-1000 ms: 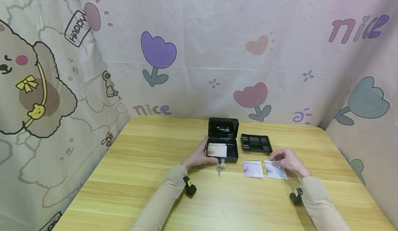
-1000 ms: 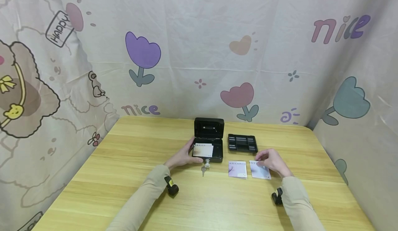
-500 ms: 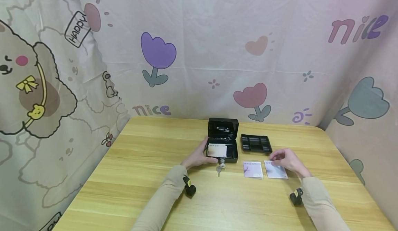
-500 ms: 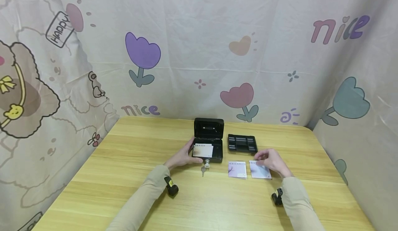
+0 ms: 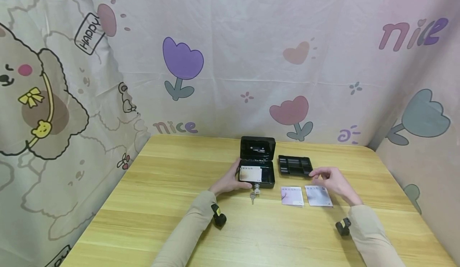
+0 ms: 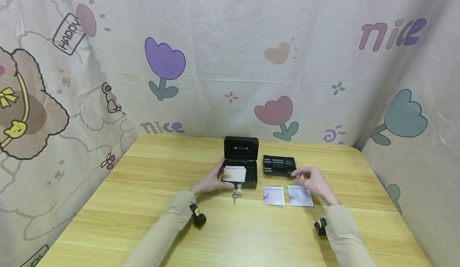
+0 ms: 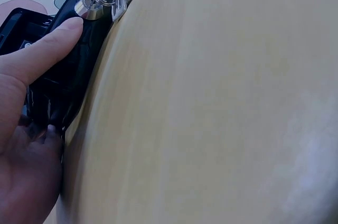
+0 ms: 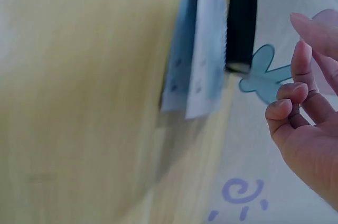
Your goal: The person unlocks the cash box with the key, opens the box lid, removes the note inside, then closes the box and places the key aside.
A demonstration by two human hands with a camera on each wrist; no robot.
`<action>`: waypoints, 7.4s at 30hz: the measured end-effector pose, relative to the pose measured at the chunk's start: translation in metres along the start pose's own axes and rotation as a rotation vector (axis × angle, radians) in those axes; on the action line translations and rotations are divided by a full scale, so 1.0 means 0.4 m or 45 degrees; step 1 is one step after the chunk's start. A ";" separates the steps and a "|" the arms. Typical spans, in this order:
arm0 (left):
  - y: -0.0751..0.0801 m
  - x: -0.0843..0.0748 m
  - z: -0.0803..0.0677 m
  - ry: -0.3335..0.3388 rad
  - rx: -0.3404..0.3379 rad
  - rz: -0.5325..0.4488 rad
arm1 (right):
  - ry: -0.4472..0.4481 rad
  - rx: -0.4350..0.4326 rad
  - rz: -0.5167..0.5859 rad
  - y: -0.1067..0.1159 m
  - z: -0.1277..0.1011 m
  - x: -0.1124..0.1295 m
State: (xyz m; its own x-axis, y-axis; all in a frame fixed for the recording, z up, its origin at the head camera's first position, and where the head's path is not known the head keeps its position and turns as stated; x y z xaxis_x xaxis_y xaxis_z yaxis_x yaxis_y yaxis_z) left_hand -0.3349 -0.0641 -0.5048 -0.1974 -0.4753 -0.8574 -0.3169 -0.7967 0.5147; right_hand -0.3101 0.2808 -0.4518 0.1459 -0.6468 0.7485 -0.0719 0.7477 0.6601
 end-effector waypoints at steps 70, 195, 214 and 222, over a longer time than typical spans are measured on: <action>-0.003 0.002 0.004 -0.034 -0.014 -0.050 | 0.396 0.338 0.107 -0.332 0.172 0.342; -0.002 -0.008 0.000 -0.097 -0.020 -0.124 | 0.428 0.000 0.195 -0.315 0.187 0.311; 0.002 -0.010 0.001 -0.104 -0.030 -0.090 | 0.386 -0.107 0.301 -0.256 0.161 0.313; 0.001 -0.010 0.000 -0.100 -0.033 -0.100 | 0.305 -0.103 0.272 -0.228 0.138 0.296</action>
State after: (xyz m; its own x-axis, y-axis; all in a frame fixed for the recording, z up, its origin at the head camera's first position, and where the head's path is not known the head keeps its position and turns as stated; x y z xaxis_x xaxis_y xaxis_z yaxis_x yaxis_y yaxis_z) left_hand -0.3343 -0.0626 -0.5010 -0.2449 -0.3811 -0.8915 -0.3104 -0.8403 0.4445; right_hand -0.3406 0.1278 -0.4198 0.3649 -0.4275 0.8271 -0.0485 0.8784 0.4754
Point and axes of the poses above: each hand's wrist, its own z-axis towards the middle knuckle, its own y-axis out of the back of the hand, x = y × z, the point moved 7 cm from there along z, towards the middle knuckle, and after that the axes turned 4 degrees about -x, right-handed, at the moved point
